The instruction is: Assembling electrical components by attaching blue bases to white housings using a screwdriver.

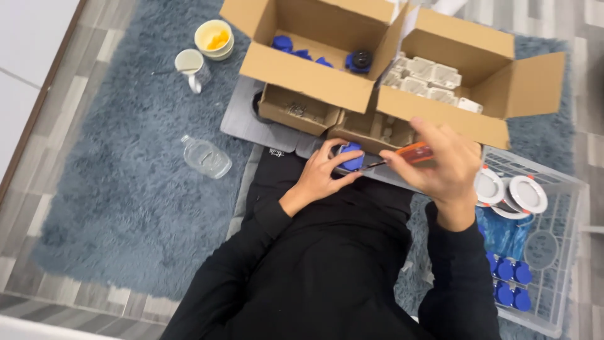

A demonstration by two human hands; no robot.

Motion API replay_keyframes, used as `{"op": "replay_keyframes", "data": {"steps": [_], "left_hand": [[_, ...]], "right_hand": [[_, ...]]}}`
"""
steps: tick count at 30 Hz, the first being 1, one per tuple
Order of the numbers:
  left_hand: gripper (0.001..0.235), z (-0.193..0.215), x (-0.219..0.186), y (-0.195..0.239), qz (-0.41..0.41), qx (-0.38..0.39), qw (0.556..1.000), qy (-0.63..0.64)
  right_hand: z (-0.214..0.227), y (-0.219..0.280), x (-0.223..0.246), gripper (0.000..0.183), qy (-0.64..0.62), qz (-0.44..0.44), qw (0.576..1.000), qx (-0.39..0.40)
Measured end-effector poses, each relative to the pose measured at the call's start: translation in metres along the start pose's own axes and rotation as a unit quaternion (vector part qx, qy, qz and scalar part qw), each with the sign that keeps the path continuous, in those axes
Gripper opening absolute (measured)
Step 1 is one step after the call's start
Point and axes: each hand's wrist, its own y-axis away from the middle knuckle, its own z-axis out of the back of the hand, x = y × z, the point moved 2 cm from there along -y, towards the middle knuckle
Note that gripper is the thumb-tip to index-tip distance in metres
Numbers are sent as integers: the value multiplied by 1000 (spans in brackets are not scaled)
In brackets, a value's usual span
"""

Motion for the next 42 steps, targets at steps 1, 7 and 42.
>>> {"op": "replay_keyframes", "data": {"steps": [1, 7, 42], "left_hand": [[51, -1, -1, 0, -5, 2, 1000, 3], [53, -2, 2, -3, 5, 17, 1000, 4], [58, -8, 9, 0, 6, 22, 1000, 7]], "right_hand": [[10, -11, 5, 63, 6, -1, 1000, -1], [44, -44, 18, 66, -332, -80, 918, 199], [15, 1, -5, 66, -107, -34, 993, -34]]}}
